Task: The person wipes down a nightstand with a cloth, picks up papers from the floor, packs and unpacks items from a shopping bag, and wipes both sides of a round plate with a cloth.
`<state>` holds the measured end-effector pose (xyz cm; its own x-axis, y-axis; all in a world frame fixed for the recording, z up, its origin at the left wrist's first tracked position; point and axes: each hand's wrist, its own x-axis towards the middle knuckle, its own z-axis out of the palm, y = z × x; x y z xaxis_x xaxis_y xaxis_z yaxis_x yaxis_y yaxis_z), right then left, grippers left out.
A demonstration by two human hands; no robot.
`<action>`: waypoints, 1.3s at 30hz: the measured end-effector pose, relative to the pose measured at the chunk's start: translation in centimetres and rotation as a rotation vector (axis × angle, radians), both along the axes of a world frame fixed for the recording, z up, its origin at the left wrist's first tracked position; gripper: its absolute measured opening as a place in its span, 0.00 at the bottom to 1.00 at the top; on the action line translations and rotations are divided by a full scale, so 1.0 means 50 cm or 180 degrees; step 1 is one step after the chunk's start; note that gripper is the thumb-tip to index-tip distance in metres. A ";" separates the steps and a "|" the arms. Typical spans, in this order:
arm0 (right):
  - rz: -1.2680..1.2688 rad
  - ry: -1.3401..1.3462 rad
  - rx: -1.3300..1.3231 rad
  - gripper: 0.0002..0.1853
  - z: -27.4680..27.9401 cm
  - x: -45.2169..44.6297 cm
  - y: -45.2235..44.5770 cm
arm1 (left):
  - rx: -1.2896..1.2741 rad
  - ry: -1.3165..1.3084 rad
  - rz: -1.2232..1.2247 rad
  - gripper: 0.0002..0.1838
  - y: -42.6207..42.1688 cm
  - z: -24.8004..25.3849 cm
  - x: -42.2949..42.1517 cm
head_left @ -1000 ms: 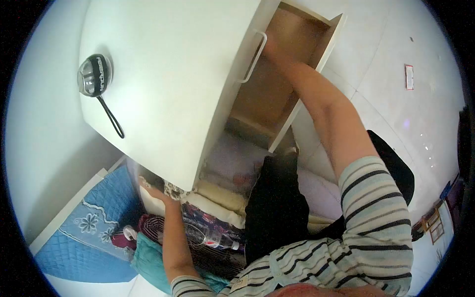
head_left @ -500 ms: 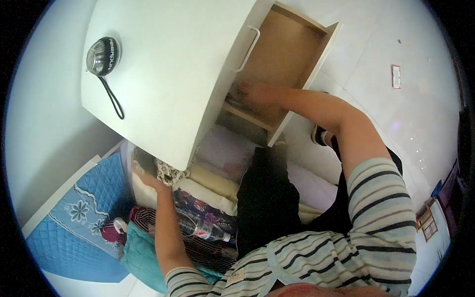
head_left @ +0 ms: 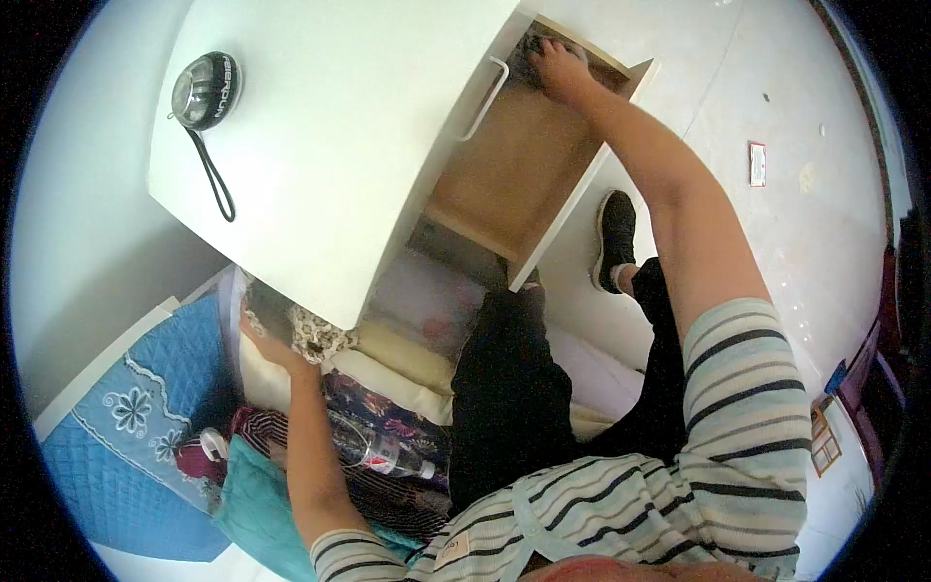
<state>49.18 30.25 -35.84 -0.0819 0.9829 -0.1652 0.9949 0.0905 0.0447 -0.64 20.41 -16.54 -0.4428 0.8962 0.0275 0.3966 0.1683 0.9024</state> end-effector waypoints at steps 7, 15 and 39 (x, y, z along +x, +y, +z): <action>-0.0396 0.0535 -0.1622 0.27 0.049 0.004 -0.089 | -0.0003 -0.0214 -0.0028 0.18 -0.004 -0.019 -0.035; 0.0214 0.0783 0.1271 0.20 0.104 0.016 -0.019 | -0.0125 0.0248 0.0049 0.17 -0.004 -0.010 -0.030; -0.1051 0.1683 -0.0877 0.21 0.045 -0.016 -0.131 | 0.0254 0.0240 -0.0235 0.18 -0.006 -0.013 -0.015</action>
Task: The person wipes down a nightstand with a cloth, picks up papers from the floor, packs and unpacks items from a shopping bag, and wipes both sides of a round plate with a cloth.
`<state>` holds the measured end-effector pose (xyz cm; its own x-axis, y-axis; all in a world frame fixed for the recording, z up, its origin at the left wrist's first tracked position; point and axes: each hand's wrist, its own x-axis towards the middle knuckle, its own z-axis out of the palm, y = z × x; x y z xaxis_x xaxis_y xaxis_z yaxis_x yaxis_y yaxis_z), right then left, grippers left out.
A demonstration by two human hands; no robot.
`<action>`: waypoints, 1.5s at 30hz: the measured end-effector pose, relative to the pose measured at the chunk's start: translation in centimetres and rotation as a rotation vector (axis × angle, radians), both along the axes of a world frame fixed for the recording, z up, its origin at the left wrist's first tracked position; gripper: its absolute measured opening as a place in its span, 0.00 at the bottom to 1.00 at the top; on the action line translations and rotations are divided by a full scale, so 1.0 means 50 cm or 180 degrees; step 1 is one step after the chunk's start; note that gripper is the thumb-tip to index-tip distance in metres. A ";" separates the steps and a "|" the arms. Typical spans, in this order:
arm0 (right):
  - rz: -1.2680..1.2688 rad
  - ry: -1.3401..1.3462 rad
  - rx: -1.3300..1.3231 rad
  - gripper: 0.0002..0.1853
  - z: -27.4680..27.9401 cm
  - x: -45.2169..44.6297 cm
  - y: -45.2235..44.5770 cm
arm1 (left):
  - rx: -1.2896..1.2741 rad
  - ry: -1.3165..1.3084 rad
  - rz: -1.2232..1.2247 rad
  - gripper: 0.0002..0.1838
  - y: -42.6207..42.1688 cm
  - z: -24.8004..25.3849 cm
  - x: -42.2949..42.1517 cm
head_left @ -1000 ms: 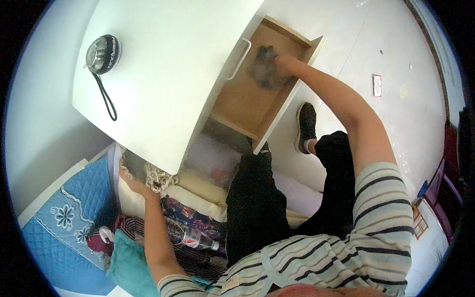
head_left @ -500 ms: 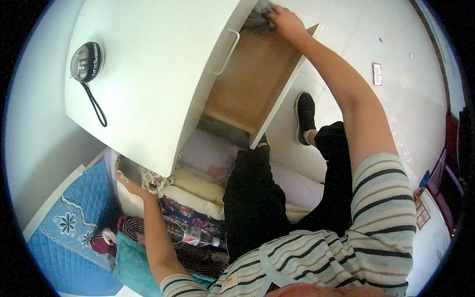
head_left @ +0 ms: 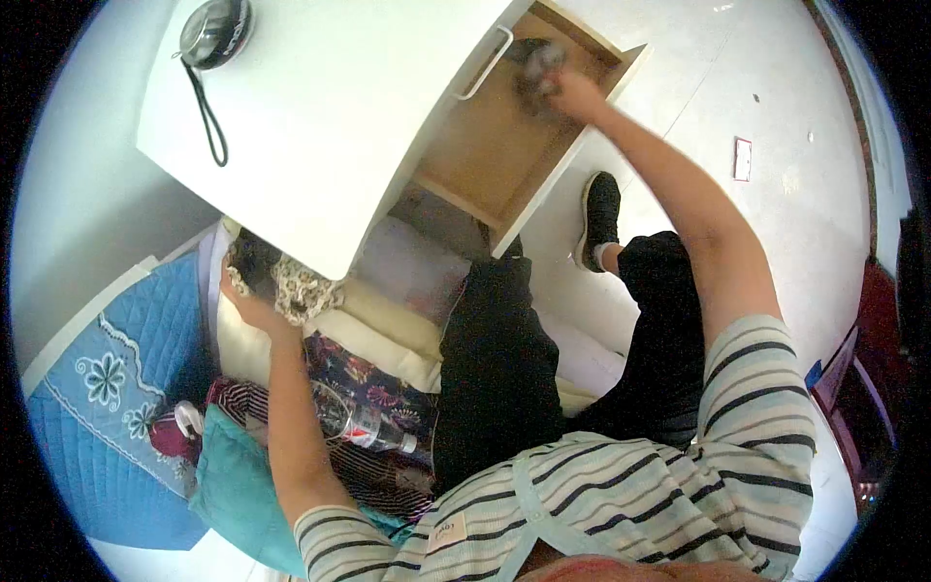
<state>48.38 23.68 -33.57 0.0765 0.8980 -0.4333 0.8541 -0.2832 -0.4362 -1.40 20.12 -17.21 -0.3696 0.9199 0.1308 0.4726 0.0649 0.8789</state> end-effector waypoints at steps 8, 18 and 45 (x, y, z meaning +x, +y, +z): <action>-0.0430 0.2239 0.0918 0.24 0.002 -0.384 -0.108 | -0.0249 0.0509 0.0180 0.17 0.004 0.008 0.000; 0.1138 0.0602 0.0568 0.16 0.068 -0.365 -0.185 | -0.0089 0.1912 0.0031 0.20 0.005 0.014 0.014; -0.1466 -0.0120 0.1754 0.33 0.156 0.071 -0.164 | 0.0076 0.1578 -0.0247 0.18 0.008 -0.016 -0.038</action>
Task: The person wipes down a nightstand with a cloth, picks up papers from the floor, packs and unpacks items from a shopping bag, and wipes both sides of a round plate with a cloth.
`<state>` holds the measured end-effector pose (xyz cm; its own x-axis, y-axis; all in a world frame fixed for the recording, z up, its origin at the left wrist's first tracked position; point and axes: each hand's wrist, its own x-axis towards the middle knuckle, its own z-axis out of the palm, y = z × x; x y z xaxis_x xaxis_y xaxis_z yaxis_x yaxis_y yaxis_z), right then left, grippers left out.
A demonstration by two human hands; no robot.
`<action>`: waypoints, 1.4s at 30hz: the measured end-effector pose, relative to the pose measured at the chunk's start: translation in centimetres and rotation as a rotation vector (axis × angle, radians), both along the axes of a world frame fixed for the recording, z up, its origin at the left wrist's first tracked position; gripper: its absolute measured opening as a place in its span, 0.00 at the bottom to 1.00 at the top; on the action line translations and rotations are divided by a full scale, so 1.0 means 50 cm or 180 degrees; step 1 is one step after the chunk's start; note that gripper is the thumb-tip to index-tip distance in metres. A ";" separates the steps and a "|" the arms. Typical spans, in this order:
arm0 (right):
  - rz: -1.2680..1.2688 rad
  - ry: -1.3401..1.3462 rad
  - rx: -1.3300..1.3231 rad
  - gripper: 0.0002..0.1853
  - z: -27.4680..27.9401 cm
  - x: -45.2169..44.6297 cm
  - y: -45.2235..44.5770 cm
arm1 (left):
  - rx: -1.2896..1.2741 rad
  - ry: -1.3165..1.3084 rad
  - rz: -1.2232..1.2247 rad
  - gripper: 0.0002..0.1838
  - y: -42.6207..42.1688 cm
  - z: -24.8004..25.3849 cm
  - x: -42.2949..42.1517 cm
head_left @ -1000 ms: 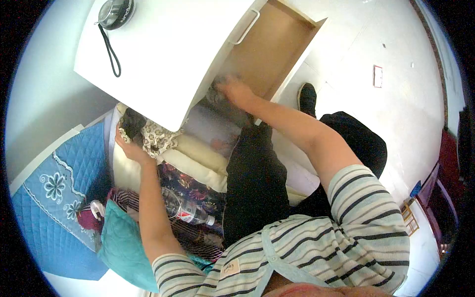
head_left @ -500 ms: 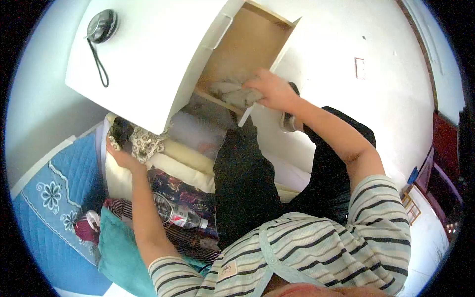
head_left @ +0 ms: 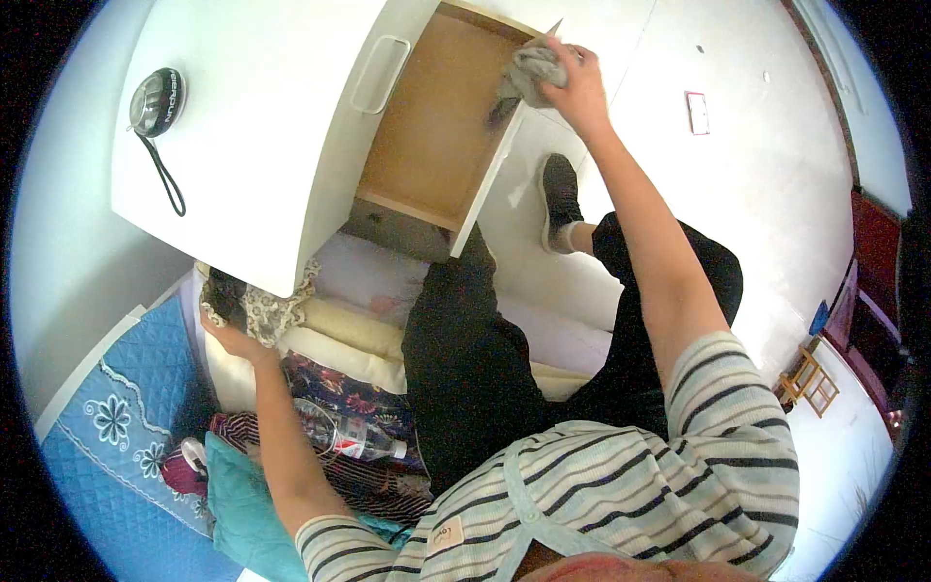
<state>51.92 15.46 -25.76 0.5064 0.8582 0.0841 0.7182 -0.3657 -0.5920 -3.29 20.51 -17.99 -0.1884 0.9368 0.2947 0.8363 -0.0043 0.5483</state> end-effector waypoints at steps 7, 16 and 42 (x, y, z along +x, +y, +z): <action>0.0276 0.0048 -0.0437 0.23 -0.027 -0.164 -0.080 | -0.0142 0.0253 0.0683 0.17 -0.005 0.031 0.058; 0.1514 -0.0060 -0.0272 0.29 -0.050 -0.165 -0.148 | 0.0114 0.0120 0.0051 0.18 -0.010 0.016 0.024; 0.0974 0.0971 0.0213 0.21 -0.042 -0.428 -0.294 | -0.0344 -0.0901 0.0766 0.19 0.007 0.024 0.037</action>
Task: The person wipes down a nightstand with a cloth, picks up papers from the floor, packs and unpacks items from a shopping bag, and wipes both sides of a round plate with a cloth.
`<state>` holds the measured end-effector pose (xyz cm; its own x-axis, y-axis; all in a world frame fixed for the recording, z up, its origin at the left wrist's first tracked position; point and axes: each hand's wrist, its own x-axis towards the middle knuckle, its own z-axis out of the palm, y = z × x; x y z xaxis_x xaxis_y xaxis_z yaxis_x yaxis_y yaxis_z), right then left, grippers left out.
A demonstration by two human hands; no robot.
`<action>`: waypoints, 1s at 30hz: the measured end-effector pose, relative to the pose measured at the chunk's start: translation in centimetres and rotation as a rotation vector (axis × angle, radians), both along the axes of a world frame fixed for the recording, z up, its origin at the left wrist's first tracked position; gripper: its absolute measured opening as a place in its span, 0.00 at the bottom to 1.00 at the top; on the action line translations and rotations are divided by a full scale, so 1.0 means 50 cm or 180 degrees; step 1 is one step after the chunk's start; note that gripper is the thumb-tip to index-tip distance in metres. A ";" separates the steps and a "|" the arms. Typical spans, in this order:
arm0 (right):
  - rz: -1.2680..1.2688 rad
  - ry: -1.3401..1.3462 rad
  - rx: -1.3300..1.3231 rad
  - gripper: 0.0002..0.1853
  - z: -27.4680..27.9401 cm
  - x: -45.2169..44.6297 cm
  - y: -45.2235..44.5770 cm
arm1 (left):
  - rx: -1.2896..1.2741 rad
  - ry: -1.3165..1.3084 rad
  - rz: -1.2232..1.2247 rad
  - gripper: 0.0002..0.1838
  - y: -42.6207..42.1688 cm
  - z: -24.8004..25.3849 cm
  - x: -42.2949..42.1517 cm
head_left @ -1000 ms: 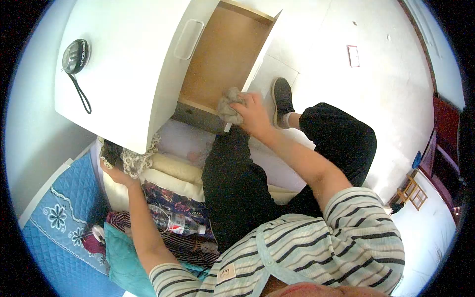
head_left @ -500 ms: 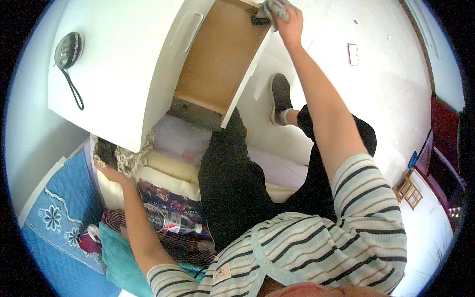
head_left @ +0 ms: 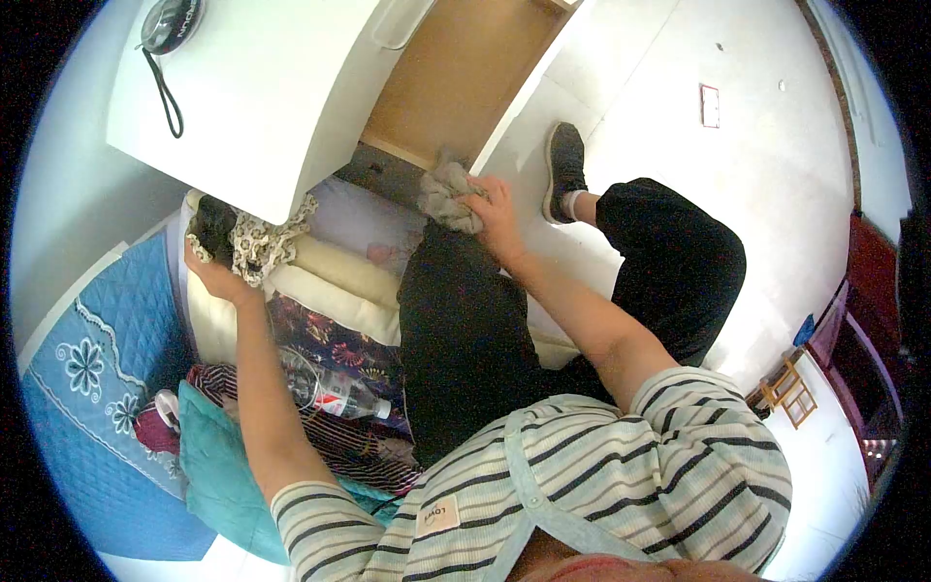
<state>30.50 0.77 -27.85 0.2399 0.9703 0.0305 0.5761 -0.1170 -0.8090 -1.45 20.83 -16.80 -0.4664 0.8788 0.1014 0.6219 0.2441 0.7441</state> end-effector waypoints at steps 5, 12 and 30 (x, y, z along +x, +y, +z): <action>0.0341 0.0125 -0.0107 0.26 -0.015 0.091 0.020 | -0.0023 0.0867 -0.0174 0.20 -0.003 0.001 -0.002; -0.2855 0.1436 -0.0178 0.16 -0.002 0.304 0.109 | 0.0093 -0.0079 0.0001 0.21 -0.005 0.016 0.022; -0.0789 0.1205 -0.1138 0.21 -0.077 0.212 0.334 | 0.0304 0.0225 -0.0412 0.21 -0.013 -0.013 -0.012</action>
<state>41.10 17.46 -31.71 0.3917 0.8180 -0.4213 0.1747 -0.5157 -0.8388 -2.04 20.19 -17.43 -0.3387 0.9158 0.2158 0.6951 0.0890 0.7134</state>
